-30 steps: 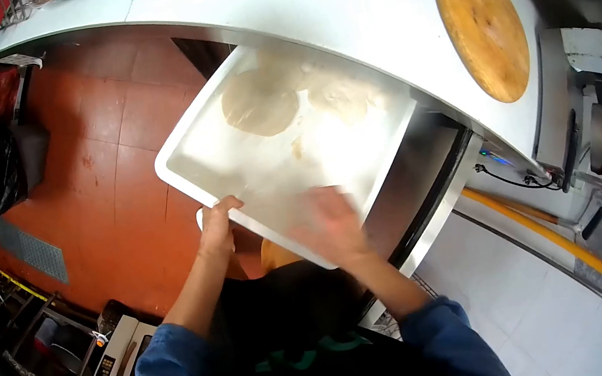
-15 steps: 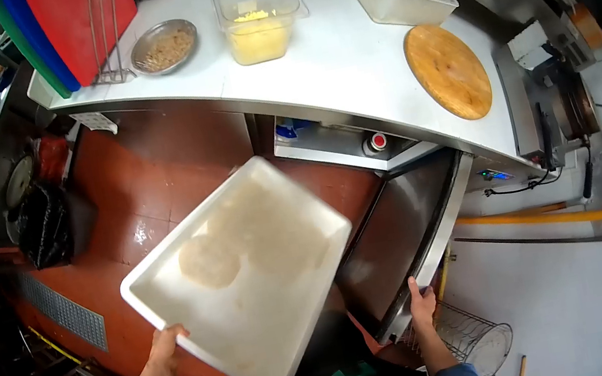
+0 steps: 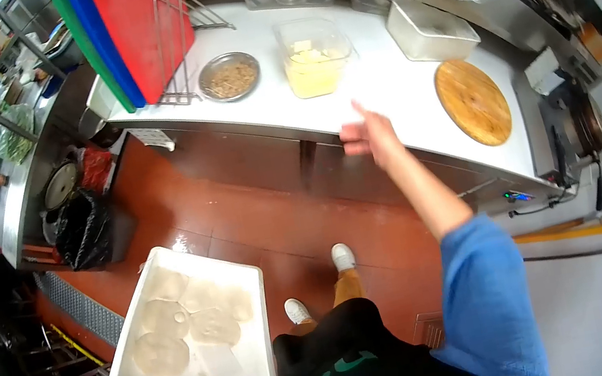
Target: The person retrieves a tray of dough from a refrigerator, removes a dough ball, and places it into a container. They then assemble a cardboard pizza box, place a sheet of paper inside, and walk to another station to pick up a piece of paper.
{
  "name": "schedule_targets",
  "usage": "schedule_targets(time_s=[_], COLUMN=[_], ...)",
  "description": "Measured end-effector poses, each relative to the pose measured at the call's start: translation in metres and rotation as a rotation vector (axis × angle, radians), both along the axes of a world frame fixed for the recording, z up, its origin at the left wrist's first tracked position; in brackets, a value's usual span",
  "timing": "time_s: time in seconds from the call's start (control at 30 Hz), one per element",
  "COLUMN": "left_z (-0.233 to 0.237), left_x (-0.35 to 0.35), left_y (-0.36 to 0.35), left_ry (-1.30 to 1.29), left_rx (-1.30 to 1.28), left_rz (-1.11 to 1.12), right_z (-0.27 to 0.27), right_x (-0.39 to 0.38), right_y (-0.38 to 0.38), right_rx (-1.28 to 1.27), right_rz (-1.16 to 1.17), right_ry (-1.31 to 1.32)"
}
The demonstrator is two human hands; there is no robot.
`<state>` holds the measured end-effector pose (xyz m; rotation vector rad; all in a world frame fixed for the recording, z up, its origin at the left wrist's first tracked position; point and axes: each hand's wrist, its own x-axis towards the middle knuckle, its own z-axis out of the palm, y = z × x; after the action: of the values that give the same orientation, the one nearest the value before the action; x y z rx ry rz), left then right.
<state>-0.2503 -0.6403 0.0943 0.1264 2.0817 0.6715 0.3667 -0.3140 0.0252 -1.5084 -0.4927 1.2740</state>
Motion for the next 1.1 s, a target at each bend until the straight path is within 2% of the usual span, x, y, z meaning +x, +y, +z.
schedule_targets(time_s=[0.07,0.13,0.2,0.23,0.27,0.33,0.37,0.4,0.43,0.47,0.5,0.53,0.6,0.63,0.7,0.73,0.77,0.83,0.9,0.93,0.97,1.03,1.07,1.1], left_z=[0.006,0.011,0.018,0.037,0.045,0.064,0.102,0.104,0.104,0.108,0.115,0.121,0.094,0.104,0.13,0.128,0.119,0.104,0.105,0.108,0.113,0.116,0.112,0.106], left_x=[0.0,0.013,0.035,0.066,0.084,0.114,0.177,0.18,0.174,0.17,0.178,0.184,0.108,0.121,0.164,0.192,0.183,0.175,0.181,0.197,0.202,0.202,0.193,0.179], left_y=[-0.036,-0.067,-0.086,-0.074,-0.066,-0.056,-0.014,-0.013,-0.014,-0.017,-0.007,-0.003,-0.053,-0.046,0.014,0.036,0.044,0.058,0.08,0.089,0.096,0.11,0.118,0.127], left_ry=[-0.012,-0.025,-0.057,-0.108,-0.105,-0.035,0.144,0.154,0.112,0.075,0.147,0.22,0.185,0.181,0.183,0.175,0.123,0.059,0.002,0.056,0.065,0.071,0.009,-0.05], left_rx=[0.069,0.127,0.193,0.242,0.222,0.248,0.148,0.133,0.135,0.129,0.118,0.095,0.36,0.312,0.276,0.322,0.323,0.351,0.296,0.344,0.342,0.37,0.365,0.374], left_rz=[0.085,0.179,0.264,0.334,0.321,0.414,0.396,0.404,0.366,0.326,0.264,0.205,0.062,0.007,-0.11,-0.149,-0.22,-0.252,-0.264,-0.254,-0.284,-0.308,-0.364,-0.419], right_z=[0.015,-0.018,-0.03,-0.037,-0.009,-0.03,-0.05,-0.067,-0.078,-0.086,-0.062,-0.051,-0.105,-0.109,-0.091,-0.053,-0.021,-0.055,-0.068,-0.073,-0.089,-0.101,-0.095,-0.054], right_x=[0.002,0.026,0.019,0.014,0.002,0.045,0.08,0.125,0.169,0.209,0.227,0.256,0.329,0.331,0.338,0.317,0.284,0.267,0.213,0.19,0.178,0.16,0.165,0.161], right_y=[0.071,0.14,0.185,0.192,0.184,0.169,0.152,0.136,0.123,0.096,0.067,0.052,0.008,-0.008,-0.032,-0.033,-0.046,-0.074,-0.078,-0.077,-0.074,-0.058,-0.056,-0.062], right_rx=[0.013,0.164,0.216,0.269,0.119,0.107,0.06,0.025,-0.154,-0.103,-0.258,-0.511,0.106,0.104,0.013,-0.277,-0.56,-0.082,0.015,0.069,0.072,0.104,0.134,0.123], right_rz=[-0.171,0.002,0.038,0.056,-0.069,0.139,0.259,0.391,0.672,0.709,0.677,0.791,0.563,0.608,0.502,0.591,0.667,0.515,0.371,0.319,0.311,0.207,0.203,0.206], right_ry=[0.139,0.172,0.191,0.196,0.06,-0.552,-1.053,-1.556,-1.83,-2.063,-1.952,-1.901,-2.205,-2.188,-2.117,-1.979,-1.811,-1.502,-0.876,-0.553,-0.538,-0.809,-0.817,-0.795])
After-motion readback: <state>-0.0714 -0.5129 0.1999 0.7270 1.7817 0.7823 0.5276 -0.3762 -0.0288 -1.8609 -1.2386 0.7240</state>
